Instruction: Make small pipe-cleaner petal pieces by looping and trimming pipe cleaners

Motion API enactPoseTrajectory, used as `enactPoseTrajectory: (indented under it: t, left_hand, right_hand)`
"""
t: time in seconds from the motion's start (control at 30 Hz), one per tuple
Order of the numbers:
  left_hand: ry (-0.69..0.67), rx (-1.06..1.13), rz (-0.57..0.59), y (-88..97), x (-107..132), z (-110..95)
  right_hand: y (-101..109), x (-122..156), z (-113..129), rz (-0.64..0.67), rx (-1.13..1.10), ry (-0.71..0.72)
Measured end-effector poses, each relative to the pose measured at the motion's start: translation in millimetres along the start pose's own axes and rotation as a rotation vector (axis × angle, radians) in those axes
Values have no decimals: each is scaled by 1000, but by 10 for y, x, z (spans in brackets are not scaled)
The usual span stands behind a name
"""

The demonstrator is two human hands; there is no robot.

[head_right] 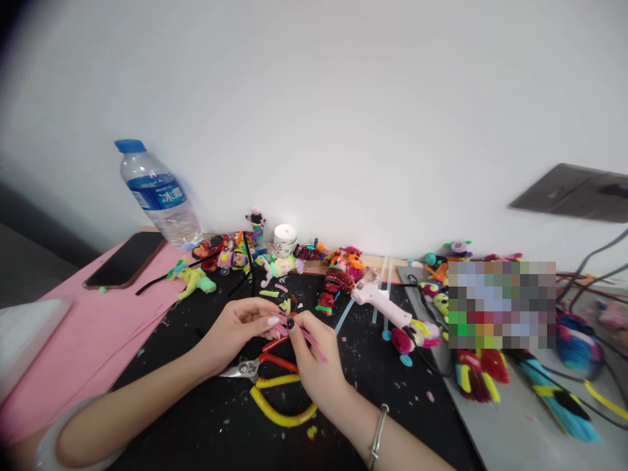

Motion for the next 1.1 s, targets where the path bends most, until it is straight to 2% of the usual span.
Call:
enactPoseTrajectory:
  t: [0.2, 0.47, 0.7, 1.1]
  left_hand:
    - [6, -105, 81, -29, 55, 6]
    - [-125, -335, 65, -22, 69, -92]
    - [-80, -320, 66, -26, 71, -57]
    - [-45, -293, 78, -8, 79, -19]
  right_hand:
    - [0, 11, -39, -1, -19, -23]
    - [9, 16, 67, 8, 69, 67]
    - [-1, 17, 117, 39, 130, 172]
    - [-15, 14, 115, 87, 140, 191]
Point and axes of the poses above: each hand's wrist, its own x-axis away from the middle knuckle, its own y-axis out of the back of the hand, z = x × y, the point moved 5 cm from there along -x, towards the middle knuckle
